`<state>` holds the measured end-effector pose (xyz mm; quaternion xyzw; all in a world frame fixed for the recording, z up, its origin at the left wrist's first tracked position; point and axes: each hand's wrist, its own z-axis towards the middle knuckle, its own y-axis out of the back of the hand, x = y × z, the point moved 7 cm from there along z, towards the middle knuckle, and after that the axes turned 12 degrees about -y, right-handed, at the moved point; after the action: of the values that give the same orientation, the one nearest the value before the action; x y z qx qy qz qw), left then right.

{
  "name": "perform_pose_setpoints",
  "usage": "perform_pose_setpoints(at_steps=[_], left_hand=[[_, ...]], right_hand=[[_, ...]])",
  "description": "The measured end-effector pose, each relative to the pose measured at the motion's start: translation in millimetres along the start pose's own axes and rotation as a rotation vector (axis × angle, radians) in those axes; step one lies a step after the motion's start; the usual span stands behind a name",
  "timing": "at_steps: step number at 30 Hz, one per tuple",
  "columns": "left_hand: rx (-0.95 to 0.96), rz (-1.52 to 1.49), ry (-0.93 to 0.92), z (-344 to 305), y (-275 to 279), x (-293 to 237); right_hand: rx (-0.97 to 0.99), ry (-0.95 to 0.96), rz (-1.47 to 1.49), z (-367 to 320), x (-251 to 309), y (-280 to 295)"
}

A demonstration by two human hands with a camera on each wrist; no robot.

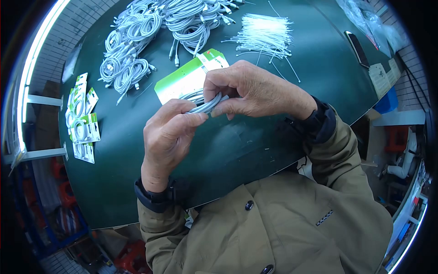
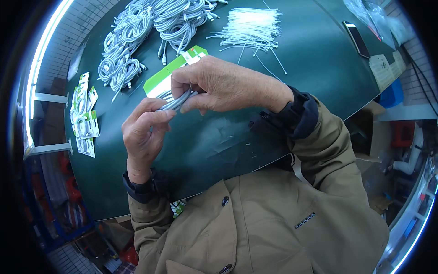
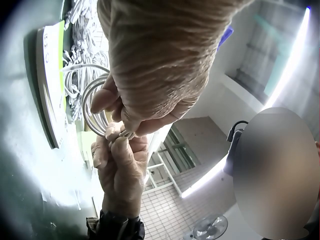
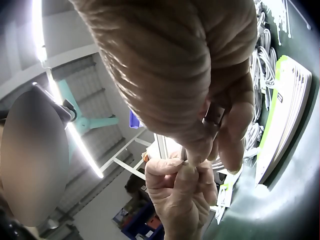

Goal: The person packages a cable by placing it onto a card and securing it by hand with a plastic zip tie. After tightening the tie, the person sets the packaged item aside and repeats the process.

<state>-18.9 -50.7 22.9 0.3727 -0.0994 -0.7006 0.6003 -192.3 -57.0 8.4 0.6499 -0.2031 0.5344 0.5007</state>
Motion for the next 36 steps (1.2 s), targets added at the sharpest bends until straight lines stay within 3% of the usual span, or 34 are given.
perform_pose_setpoints(at_steps=[7,8,11,12,15,26,32,35,36], left_hand=[[0.012,0.001,-0.005,2,0,0],[0.027,-0.017,-0.003,3,1,1],[0.041,-0.032,0.004,1,4,4],[0.042,-0.015,-0.006,0,6,5],[0.006,0.032,-0.034,1,10,4],[0.033,0.166,-0.115,10,9,0],[0.01,0.126,-0.104,9,8,0],[-0.213,-0.108,0.334,6,11,4],[-0.288,-0.162,0.369,13,9,2]], right_hand=[[0.061,0.007,0.114,1,-3,2],[0.067,-0.074,0.1,1,-3,4],[-0.009,-0.023,0.053,0,5,7],[-0.007,-0.083,0.015,0,8,7],[-0.158,0.304,-0.256,-5,24,2],[-0.292,0.271,-0.157,-4,13,0],[-0.281,0.362,-0.143,-7,16,4],[-0.261,0.301,-0.065,-10,19,9],[-0.267,0.27,-0.06,-10,19,10]])
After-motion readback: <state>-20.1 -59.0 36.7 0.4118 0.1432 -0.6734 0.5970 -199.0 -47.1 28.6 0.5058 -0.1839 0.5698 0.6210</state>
